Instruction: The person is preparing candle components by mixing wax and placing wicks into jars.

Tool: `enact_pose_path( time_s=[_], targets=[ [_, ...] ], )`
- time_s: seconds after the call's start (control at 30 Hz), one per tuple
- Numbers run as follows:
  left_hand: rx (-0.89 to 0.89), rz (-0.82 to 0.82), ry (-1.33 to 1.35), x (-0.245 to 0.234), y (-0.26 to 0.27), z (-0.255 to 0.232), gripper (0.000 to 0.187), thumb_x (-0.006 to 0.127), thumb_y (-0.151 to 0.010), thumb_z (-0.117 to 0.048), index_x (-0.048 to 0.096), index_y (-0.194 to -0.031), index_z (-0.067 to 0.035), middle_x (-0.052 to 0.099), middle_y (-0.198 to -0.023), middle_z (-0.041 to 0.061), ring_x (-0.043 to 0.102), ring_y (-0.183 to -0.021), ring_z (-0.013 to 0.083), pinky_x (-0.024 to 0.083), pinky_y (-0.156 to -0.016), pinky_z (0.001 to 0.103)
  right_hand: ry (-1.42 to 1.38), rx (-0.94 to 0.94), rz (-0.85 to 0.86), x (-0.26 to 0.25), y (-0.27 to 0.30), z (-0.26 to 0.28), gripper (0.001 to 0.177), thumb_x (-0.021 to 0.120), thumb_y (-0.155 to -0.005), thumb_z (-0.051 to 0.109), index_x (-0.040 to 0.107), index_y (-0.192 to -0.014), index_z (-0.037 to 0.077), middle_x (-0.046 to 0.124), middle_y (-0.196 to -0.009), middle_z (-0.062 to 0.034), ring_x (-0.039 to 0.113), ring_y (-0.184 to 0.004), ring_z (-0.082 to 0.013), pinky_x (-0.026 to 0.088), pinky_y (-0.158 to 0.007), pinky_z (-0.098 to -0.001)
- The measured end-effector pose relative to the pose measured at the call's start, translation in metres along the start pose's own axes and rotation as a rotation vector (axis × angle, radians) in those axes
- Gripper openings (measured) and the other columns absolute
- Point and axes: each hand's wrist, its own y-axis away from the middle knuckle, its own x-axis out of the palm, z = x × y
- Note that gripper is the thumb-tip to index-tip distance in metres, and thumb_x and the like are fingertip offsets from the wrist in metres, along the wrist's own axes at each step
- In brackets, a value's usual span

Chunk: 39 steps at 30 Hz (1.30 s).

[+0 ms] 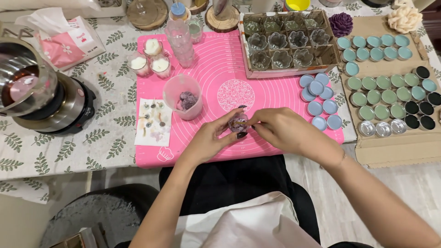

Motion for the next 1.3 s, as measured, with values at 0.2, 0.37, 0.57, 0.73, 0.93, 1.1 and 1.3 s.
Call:
enact_pose_path(
  time_s=[0.2,0.37,0.57,0.73,0.93,1.1,1.3],
  targets=[
    [0.022,-0.028,-0.077,0.000,0.001,0.007,0.068,0.071,-0.092,-0.008,0.045,-0.155,-0.010,0.063,-0.144,0.009,0.058,-0.133,0.0151,0.046,-0.113,0.033,0.058,-0.047,0.215,-0.021,-0.028,-0.002,0.017,0.063,-0.087,0.011,0.073,-0.099,0.003,0.073,-0.084,-0.0202,0.070,-0.076,-0.0399,0.054,-0.069,-0.0481],
    [-0.019,-0.078,-0.153,0.000,-0.005,0.003,0.068,0.075,-0.090,-0.013,0.048,-0.153,-0.009,0.068,-0.138,0.010,0.062,-0.132,0.0171,0.048,-0.112,0.034,0.084,-0.155,0.298,-0.032,-0.047,0.010,0.015,0.062,-0.088,0.011,0.070,-0.095,0.001,0.073,-0.083,-0.0208,0.069,-0.081,-0.0419,0.052,-0.072,-0.0508],
    [-0.028,-0.088,-0.180,-0.001,-0.005,0.001,0.070,0.077,-0.088,-0.017,0.048,-0.151,-0.008,0.070,-0.134,0.012,0.063,-0.131,0.0180,0.048,-0.111,0.033,0.170,-0.134,0.363,-0.029,-0.058,0.019,0.014,0.062,-0.087,0.011,0.070,-0.091,0.000,0.072,-0.080,-0.0210,0.069,-0.082,-0.0414,0.052,-0.074,-0.0511],
    [-0.036,-0.079,-0.219,0.001,-0.006,-0.001,0.055,0.077,-0.089,-0.020,0.059,-0.138,-0.003,0.074,-0.123,0.012,0.068,-0.120,0.0163,0.051,-0.106,0.033,0.234,-0.056,0.423,-0.023,-0.069,0.032,0.015,0.062,-0.085,0.009,0.071,-0.093,0.000,0.071,-0.081,-0.0234,0.070,-0.081,-0.0421,0.053,-0.074,-0.0514],
    [0.047,-0.087,-0.167,-0.003,0.001,0.014,0.041,0.075,-0.091,-0.019,0.066,-0.126,0.000,0.076,-0.116,0.011,0.070,-0.113,0.0152,0.052,-0.105,0.032,0.411,0.002,0.576,-0.016,-0.080,0.050,0.019,0.067,-0.087,0.018,0.073,-0.087,0.000,0.072,-0.084,-0.0245,0.072,-0.084,-0.0401,0.056,-0.075,-0.0483],
    [0.108,-0.084,-0.168,0.001,-0.001,0.009,0.056,0.076,-0.092,-0.021,0.057,-0.141,-0.003,0.073,-0.123,0.013,0.067,-0.118,0.0159,0.051,-0.106,0.033,0.200,-0.033,0.347,-0.008,-0.042,0.032,0.017,0.062,-0.090,0.011,0.069,-0.101,0.001,0.073,-0.087,-0.0210,0.070,-0.082,-0.0412,0.053,-0.071,-0.0509],
    [0.049,-0.109,-0.237,0.006,0.002,-0.009,0.065,0.078,-0.090,-0.023,0.053,-0.148,-0.010,0.073,-0.124,0.010,0.067,-0.113,0.0131,0.053,-0.100,0.032,0.098,-0.088,0.152,-0.006,-0.005,0.015,0.018,0.065,-0.088,0.010,0.072,-0.102,0.002,0.073,-0.090,-0.0171,0.071,-0.081,-0.0389,0.055,-0.072,-0.0477]
  ],
)
